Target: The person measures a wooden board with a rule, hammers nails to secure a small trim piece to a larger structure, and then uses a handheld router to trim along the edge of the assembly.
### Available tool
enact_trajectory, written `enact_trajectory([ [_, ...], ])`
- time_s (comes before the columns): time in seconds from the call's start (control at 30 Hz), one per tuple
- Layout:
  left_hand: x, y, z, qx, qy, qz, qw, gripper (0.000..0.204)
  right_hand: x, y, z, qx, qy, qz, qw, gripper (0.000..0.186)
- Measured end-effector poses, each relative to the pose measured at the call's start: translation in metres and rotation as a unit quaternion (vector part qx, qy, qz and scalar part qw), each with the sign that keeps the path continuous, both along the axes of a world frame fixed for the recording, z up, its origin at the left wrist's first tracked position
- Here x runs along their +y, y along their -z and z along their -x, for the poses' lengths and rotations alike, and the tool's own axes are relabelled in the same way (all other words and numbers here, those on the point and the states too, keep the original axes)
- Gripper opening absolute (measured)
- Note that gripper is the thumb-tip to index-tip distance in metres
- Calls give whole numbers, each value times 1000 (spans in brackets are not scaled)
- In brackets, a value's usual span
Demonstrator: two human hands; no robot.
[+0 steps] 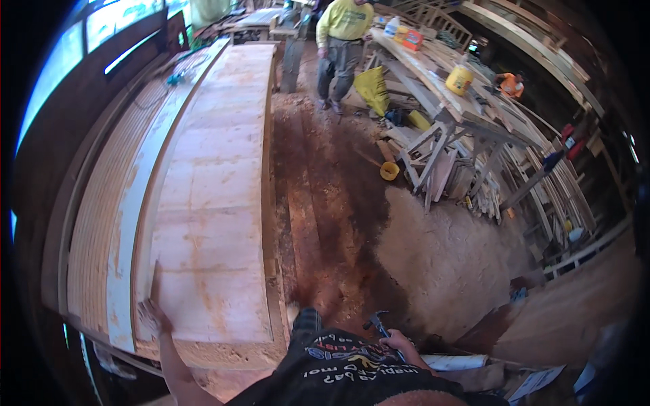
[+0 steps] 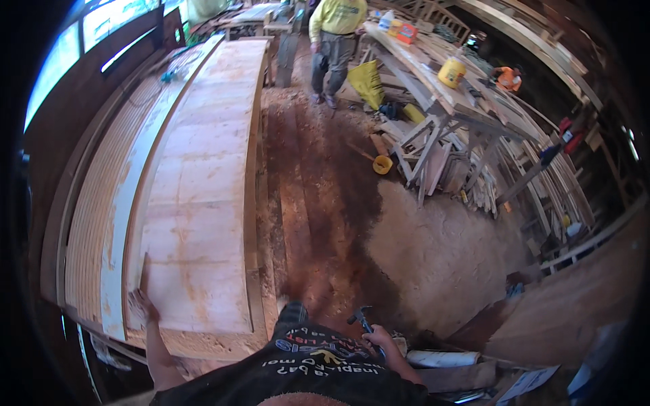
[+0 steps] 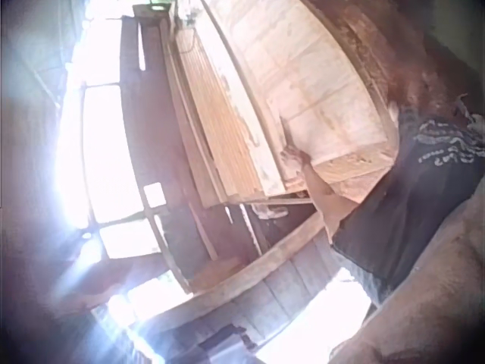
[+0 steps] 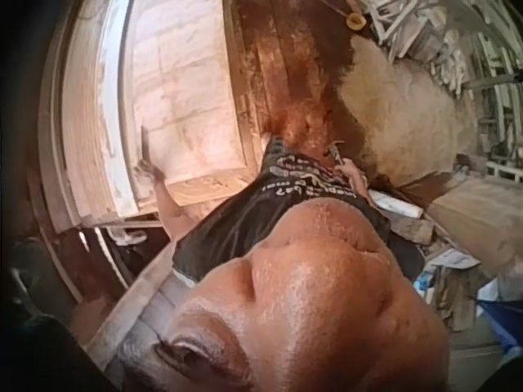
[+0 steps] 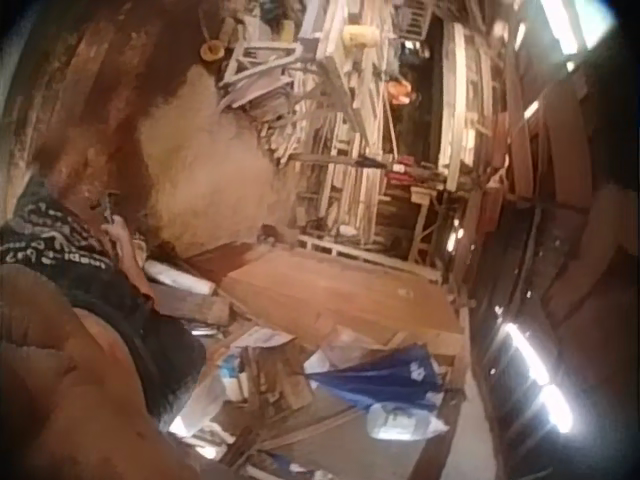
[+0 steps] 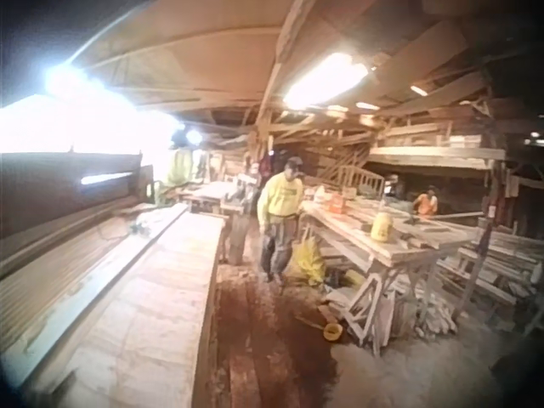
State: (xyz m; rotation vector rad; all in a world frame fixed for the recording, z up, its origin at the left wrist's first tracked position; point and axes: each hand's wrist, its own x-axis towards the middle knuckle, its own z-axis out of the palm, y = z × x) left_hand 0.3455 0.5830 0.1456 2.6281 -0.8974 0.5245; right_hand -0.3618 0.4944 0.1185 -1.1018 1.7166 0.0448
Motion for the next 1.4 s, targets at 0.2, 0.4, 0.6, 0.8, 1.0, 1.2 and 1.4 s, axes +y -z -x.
enact_trajectory([
  [0.2,3,-1,3,-4,-29,-22,999,19,-40,50,31,-17,29,-23,999,21],
  [0.4,-9,-10,35,14,-131,-37,991,15,-141,22,2,32,-75,-53,995,22],
  [0.6,-114,3,72,60,2,237,970,24,-254,33,-6,53,-115,-94,987,15],
  [0.8,-278,-41,113,420,109,350,830,26,-332,63,-12,-12,-21,-47,999,22],
  [1.0,-399,-91,133,301,198,225,905,14,-403,95,-12,-7,-8,-93,996,17],
  [1.2,-462,-105,118,522,133,461,706,20,-480,145,0,136,-179,-35,974,13],
  [1.4,-534,-96,121,549,136,476,674,14,-607,139,-21,-54,-136,-59,987,23],
])
